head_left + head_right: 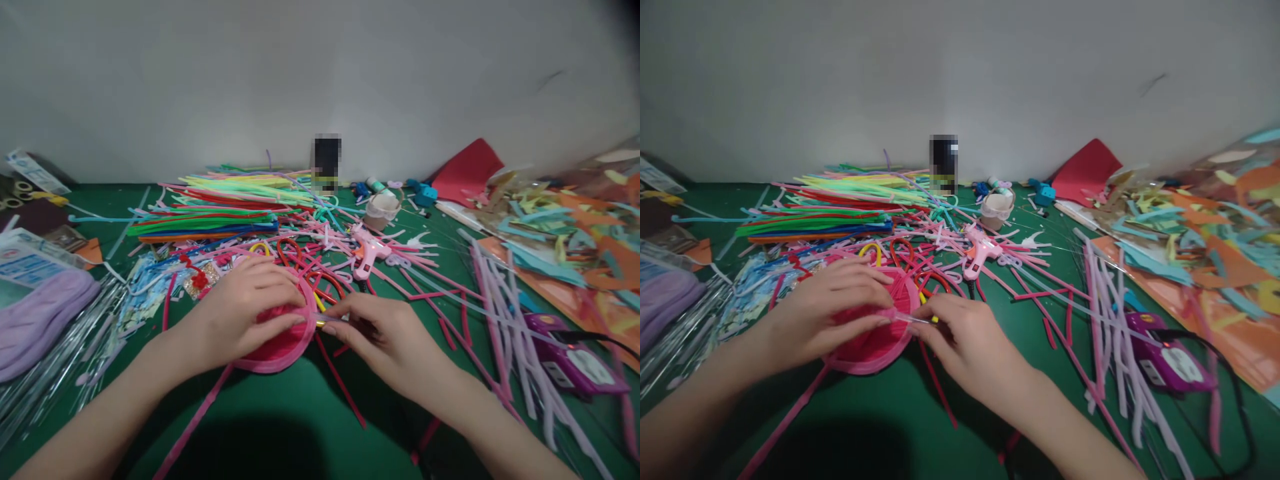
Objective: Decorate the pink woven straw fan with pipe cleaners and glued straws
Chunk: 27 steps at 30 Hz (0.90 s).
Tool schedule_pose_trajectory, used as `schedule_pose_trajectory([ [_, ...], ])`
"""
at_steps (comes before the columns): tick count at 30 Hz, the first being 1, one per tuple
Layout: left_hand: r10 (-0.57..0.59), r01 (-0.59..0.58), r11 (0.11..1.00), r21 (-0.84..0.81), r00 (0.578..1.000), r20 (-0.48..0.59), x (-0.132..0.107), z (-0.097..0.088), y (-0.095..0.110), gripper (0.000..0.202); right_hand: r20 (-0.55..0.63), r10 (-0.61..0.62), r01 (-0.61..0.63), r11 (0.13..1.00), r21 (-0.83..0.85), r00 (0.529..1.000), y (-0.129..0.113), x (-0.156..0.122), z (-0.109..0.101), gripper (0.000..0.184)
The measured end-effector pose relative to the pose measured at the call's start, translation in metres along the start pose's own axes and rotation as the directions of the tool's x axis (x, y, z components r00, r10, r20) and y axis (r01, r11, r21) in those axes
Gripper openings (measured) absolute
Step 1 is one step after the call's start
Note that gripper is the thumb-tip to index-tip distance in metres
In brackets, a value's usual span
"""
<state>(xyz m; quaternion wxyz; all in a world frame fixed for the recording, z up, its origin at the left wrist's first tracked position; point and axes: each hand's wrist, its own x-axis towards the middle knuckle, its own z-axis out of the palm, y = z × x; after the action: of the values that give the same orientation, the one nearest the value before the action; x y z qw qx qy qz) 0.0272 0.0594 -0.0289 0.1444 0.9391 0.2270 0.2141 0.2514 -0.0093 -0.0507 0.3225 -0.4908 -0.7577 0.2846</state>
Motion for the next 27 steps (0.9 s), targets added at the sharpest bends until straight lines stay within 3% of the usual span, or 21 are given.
schedule_pose_trajectory([
  [4,-0.018,0.017,1.000,-0.013,0.995,-0.096,-0.005,-0.005,-0.003,0.007,-0.012,0.127,-0.127,0.983,-0.132,0.992,0.016,-0.009,-0.011,0.013],
  [8,0.010,-0.007,1.000,0.018,0.985,-0.174,-0.010,-0.002,0.000,0.007,-0.079,0.053,-0.070,0.969,-0.235,0.995,0.025,-0.009,-0.007,0.020],
  [10,0.057,-0.034,0.994,0.108,0.974,-0.219,-0.012,0.001,0.004,0.010,-0.183,0.032,-0.061,0.986,-0.155,0.983,0.014,-0.005,0.000,0.020],
  [12,0.110,-0.053,0.975,0.216,0.959,-0.261,-0.013,0.005,0.008,0.013,-0.239,0.090,-0.081,0.996,0.049,0.967,-0.002,0.001,0.007,0.011],
  [15,0.185,-0.082,0.940,0.332,0.939,-0.290,-0.013,0.009,0.012,0.015,-0.200,0.193,-0.122,0.940,0.320,0.961,-0.022,0.010,0.014,0.008],
  [18,0.216,-0.093,0.920,0.381,0.931,-0.295,-0.013,0.012,0.012,0.014,-0.129,0.247,-0.175,0.895,0.409,0.960,-0.027,0.017,0.016,0.009],
  [22,0.234,-0.090,0.895,0.436,0.928,-0.290,-0.014,0.015,0.012,0.013,-0.125,0.253,-0.197,0.916,0.349,0.959,-0.022,0.021,0.016,0.006],
  [27,0.244,-0.086,0.878,0.471,0.927,-0.286,-0.015,0.018,0.013,0.015,-0.232,0.124,-0.098,0.988,0.119,0.965,-0.025,0.021,0.016,0.009],
])
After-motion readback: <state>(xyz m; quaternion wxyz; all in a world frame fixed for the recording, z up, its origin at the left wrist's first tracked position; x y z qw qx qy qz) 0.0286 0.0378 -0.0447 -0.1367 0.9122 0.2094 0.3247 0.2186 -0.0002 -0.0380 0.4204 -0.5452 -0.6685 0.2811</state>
